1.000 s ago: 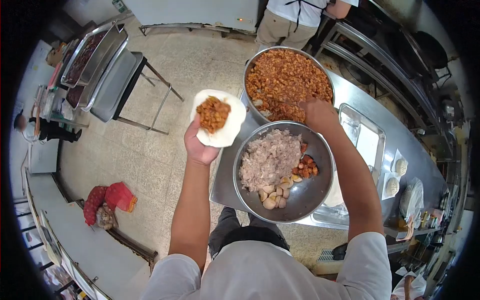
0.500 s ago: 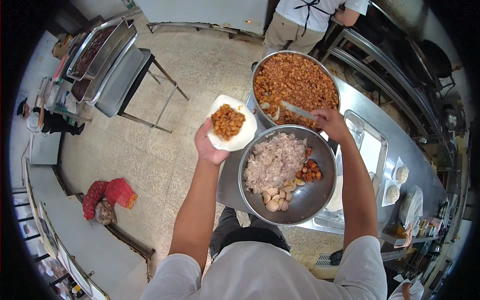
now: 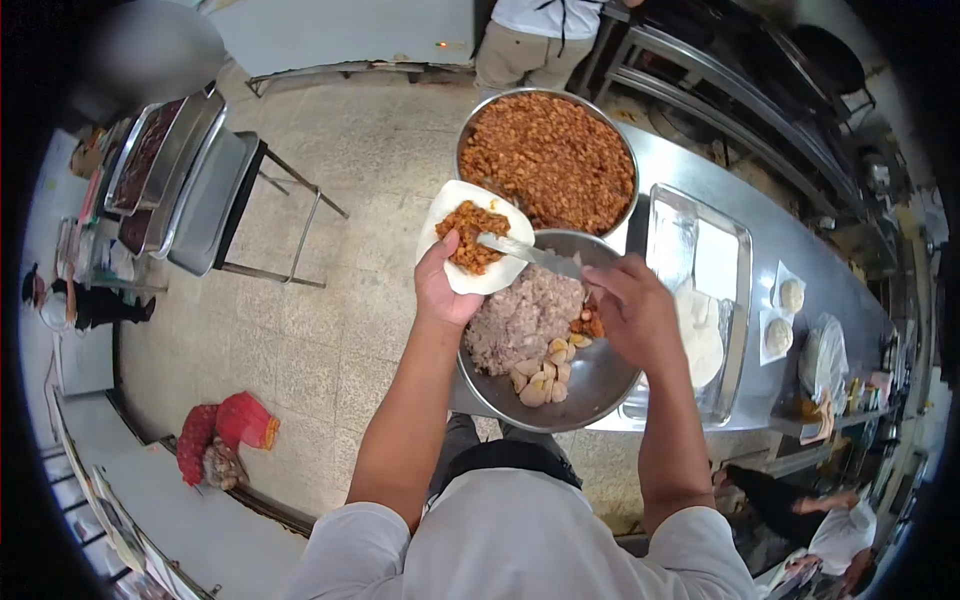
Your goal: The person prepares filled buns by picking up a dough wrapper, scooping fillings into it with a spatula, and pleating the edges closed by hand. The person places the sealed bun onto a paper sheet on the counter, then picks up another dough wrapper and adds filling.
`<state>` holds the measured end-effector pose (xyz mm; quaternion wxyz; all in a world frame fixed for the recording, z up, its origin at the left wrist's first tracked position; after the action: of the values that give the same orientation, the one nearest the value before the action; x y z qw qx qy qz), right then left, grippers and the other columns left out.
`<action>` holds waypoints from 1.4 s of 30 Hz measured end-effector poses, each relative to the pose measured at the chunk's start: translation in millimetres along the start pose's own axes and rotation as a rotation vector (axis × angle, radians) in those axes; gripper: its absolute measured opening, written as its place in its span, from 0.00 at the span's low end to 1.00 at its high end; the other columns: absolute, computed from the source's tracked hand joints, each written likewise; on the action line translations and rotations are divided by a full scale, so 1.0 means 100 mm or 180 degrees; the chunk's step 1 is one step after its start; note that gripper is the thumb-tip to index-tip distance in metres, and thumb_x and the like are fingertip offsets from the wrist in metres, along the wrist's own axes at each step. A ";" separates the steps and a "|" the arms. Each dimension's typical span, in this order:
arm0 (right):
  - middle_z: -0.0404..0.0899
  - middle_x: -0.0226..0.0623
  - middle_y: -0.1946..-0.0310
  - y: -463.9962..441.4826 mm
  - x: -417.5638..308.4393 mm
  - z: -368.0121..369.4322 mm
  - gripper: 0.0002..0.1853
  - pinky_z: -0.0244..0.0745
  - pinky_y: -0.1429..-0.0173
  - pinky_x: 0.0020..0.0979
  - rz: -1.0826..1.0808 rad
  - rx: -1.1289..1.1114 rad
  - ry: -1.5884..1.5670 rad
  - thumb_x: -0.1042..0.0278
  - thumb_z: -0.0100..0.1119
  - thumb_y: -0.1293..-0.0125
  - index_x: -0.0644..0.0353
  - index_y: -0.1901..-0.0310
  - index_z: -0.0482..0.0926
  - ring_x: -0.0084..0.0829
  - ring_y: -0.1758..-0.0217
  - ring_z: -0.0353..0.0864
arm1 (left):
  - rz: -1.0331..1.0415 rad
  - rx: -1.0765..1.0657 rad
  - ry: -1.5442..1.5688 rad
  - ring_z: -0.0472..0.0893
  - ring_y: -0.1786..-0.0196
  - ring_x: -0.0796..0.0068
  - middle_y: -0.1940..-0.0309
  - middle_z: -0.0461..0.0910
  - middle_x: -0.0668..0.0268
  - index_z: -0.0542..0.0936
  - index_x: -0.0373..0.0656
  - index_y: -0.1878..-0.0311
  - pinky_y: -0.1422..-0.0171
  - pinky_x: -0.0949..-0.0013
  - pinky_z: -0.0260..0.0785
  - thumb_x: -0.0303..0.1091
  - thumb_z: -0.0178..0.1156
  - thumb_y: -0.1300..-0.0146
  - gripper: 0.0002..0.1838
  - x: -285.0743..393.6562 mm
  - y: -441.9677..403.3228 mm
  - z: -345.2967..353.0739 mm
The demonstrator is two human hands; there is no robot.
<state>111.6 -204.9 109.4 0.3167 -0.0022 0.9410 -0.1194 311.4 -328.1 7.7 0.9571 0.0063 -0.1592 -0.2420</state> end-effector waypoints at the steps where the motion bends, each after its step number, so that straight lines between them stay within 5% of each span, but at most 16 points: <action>1: 0.80 0.42 0.61 0.05 -0.08 -0.10 0.16 0.78 0.56 0.37 0.0252 0.0022 0.0039 0.81 0.61 0.40 0.56 0.51 0.84 0.44 0.59 0.82 | -0.0017 0.0195 -0.0089 0.72 0.31 0.48 0.33 0.73 0.51 0.67 0.38 0.30 0.24 0.42 0.61 0.38 0.59 0.32 0.30 -0.01 0.05 0.01; 4: 0.80 0.42 0.60 0.20 -0.17 -0.08 0.16 0.79 0.55 0.42 0.0577 0.0178 -0.0237 0.79 0.61 0.41 0.53 0.52 0.85 0.45 0.58 0.83 | -0.0132 0.0531 -0.0032 0.72 0.31 0.48 0.33 0.72 0.52 0.67 0.38 0.29 0.24 0.42 0.61 0.41 0.55 0.29 0.29 -0.08 0.19 0.06; 8: 0.80 0.44 0.60 0.36 -0.12 -0.06 0.15 0.78 0.54 0.44 0.0329 -0.0094 0.0088 0.79 0.60 0.40 0.54 0.52 0.85 0.48 0.59 0.82 | -0.0611 0.0123 0.0590 0.73 0.31 0.48 0.34 0.73 0.50 0.67 0.36 0.30 0.24 0.43 0.61 0.42 0.54 0.28 0.28 -0.05 0.27 0.00; 10: 0.81 0.44 0.62 0.54 -0.14 -0.32 0.15 0.78 0.53 0.44 0.0776 -0.0116 0.0483 0.79 0.59 0.40 0.55 0.53 0.86 0.49 0.59 0.82 | -0.0558 0.0270 0.0093 0.73 0.31 0.49 0.34 0.73 0.50 0.68 0.35 0.31 0.24 0.44 0.61 0.42 0.54 0.29 0.28 0.04 0.41 -0.03; 14: 0.82 0.48 0.65 0.94 -0.02 -0.47 0.12 0.78 0.56 0.49 0.1568 0.0209 0.1262 0.75 0.57 0.39 0.58 0.54 0.84 0.53 0.61 0.84 | -0.0469 -0.0267 0.0631 0.71 0.30 0.49 0.31 0.70 0.48 0.65 0.35 0.29 0.24 0.44 0.61 0.45 0.53 0.28 0.31 0.32 0.69 0.10; 16: 0.82 0.50 0.65 1.10 0.04 -0.35 0.12 0.78 0.56 0.50 0.1617 0.0083 0.1458 0.73 0.56 0.38 0.58 0.54 0.83 0.54 0.61 0.84 | -0.0704 -0.0296 0.0510 0.69 0.28 0.48 0.29 0.67 0.48 0.63 0.36 0.27 0.23 0.44 0.59 0.48 0.52 0.29 0.34 0.44 0.72 -0.07; 18: 0.82 0.52 0.63 1.16 0.14 -0.13 0.11 0.79 0.58 0.51 0.1828 -0.0057 0.1629 0.73 0.55 0.37 0.58 0.54 0.82 0.54 0.61 0.84 | -0.0982 -0.0110 -0.0714 0.68 0.27 0.48 0.28 0.67 0.51 0.61 0.39 0.25 0.23 0.45 0.59 0.50 0.55 0.31 0.37 0.47 0.78 -0.18; 20: 0.82 0.52 0.63 1.17 0.27 0.06 0.11 0.79 0.58 0.51 0.1919 -0.0010 0.1778 0.71 0.54 0.36 0.57 0.53 0.82 0.53 0.61 0.84 | -0.0931 -0.0422 -0.0555 0.66 0.26 0.48 0.27 0.65 0.51 0.59 0.39 0.24 0.21 0.45 0.56 0.55 0.55 0.32 0.41 0.44 0.93 -0.06; 22: 0.82 0.52 0.63 1.12 0.39 0.23 0.12 0.79 0.57 0.50 0.2026 -0.0043 0.1860 0.70 0.53 0.35 0.57 0.52 0.82 0.53 0.61 0.85 | -0.1011 -0.0956 0.0627 0.65 0.25 0.47 0.26 0.63 0.50 0.57 0.38 0.23 0.20 0.44 0.53 0.57 0.56 0.34 0.44 0.40 1.05 0.12; 24: 0.82 0.51 0.63 1.07 0.44 0.35 0.13 0.80 0.56 0.50 0.2090 -0.0079 0.1944 0.69 0.52 0.35 0.56 0.51 0.82 0.52 0.60 0.85 | -0.1073 -0.0850 0.0729 0.65 0.26 0.46 0.26 0.63 0.48 0.57 0.37 0.23 0.20 0.43 0.52 0.59 0.56 0.35 0.46 0.36 1.05 -0.09; 26: 0.83 0.51 0.62 1.01 0.44 0.42 0.15 0.80 0.53 0.50 0.2012 0.0108 0.1673 0.68 0.51 0.35 0.56 0.50 0.83 0.52 0.59 0.85 | -0.1530 -0.0526 0.0889 0.64 0.25 0.45 0.25 0.61 0.48 0.58 0.39 0.23 0.21 0.40 0.52 0.60 0.55 0.34 0.45 0.35 1.02 -0.27; 36: 0.85 0.50 0.58 0.95 0.39 0.38 0.15 0.79 0.48 0.47 0.2178 0.0543 0.0849 0.66 0.59 0.39 0.53 0.52 0.86 0.52 0.53 0.85 | -0.1349 -0.0399 0.0531 0.67 0.27 0.45 0.28 0.65 0.46 0.61 0.36 0.25 0.22 0.39 0.56 0.52 0.54 0.31 0.38 0.40 0.93 -0.29; 42: 0.85 0.48 0.62 1.07 0.12 0.23 0.14 0.80 0.53 0.38 0.2050 0.0801 -0.0292 0.74 0.61 0.40 0.56 0.51 0.85 0.49 0.60 0.86 | -0.1146 -0.0120 0.0156 0.75 0.33 0.48 0.35 0.74 0.49 0.66 0.38 0.30 0.26 0.42 0.64 0.42 0.57 0.33 0.31 0.14 0.61 -0.13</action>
<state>123.9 -107.3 60.4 0.3778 0.3285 0.8561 -0.1282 355.2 -282.1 5.1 0.9019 0.0227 -0.1276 -0.4121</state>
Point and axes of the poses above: each hand's wrist, its own y-axis away from the middle knuckle, its own z-axis out of the palm, x = y × z, the point moved 2 cm from there along -y, towards the middle knuckle
